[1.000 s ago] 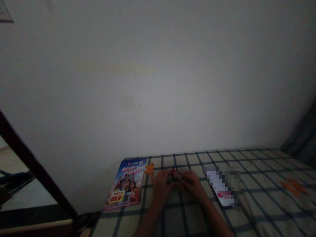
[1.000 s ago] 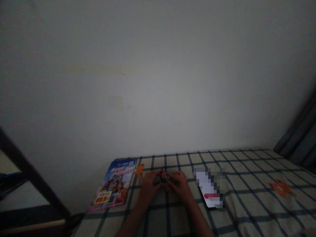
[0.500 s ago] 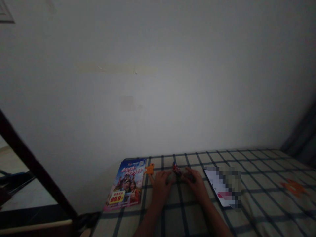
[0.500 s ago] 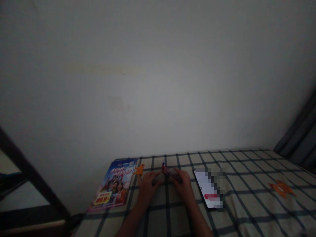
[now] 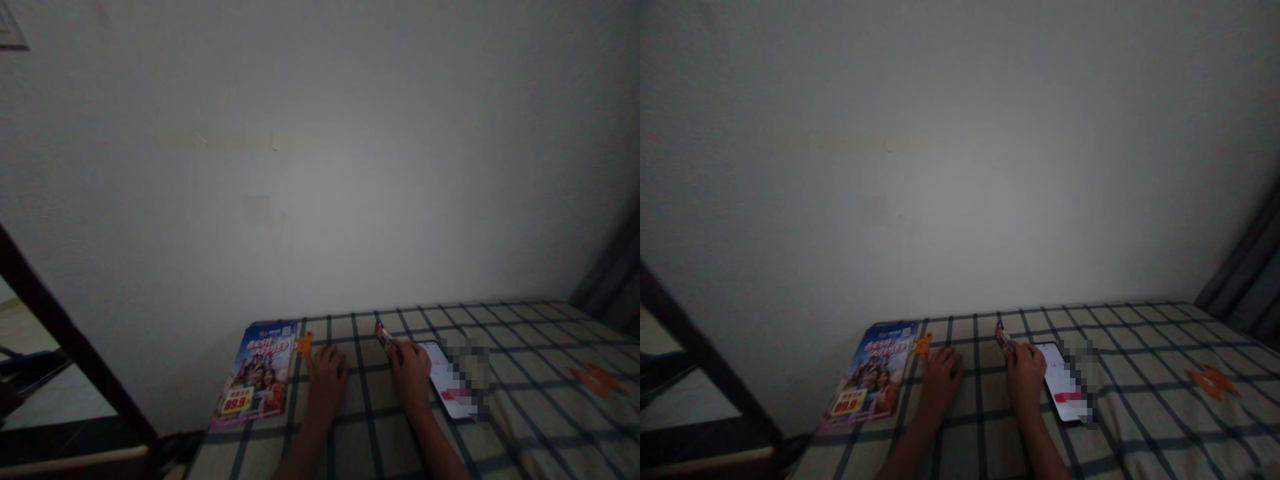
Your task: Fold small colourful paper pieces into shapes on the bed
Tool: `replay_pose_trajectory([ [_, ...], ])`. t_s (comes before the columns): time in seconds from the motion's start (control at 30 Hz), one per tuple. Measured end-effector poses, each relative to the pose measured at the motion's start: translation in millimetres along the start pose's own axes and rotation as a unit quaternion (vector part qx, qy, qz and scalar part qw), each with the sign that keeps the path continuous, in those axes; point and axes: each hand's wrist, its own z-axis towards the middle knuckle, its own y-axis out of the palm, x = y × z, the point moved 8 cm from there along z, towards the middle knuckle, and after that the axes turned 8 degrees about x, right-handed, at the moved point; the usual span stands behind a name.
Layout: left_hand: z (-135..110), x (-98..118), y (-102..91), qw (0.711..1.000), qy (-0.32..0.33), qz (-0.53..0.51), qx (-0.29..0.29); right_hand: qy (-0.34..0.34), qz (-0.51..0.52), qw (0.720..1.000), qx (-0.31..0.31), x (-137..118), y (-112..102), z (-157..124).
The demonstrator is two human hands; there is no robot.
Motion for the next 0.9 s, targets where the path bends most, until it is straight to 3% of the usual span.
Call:
replay_pose_trajectory([
  [0.2, 1, -3, -15.9, 0.995, -0.010, 0.100, 0.021, -0.024, -0.005, 1.000, -0.016, -5, 4, -1],
  [0.37, -1, -15, -29.2, 0.974, -0.067, 0.208, 0.053, -0.039, 0.010, 0.999, -0.031, -8, 6, 0],
  [0.57, -4, -31, -27.7, 0.959, -0.131, 0.248, 0.050, -0.057, -0.005, 0.998, -0.034, -12, 6, -1],
  [0.9, -5, -30, -25.0, 0.951, -0.114, 0.283, 0.050, -0.066, -0.074, 0.995, -0.030, -16, 3, -1],
])
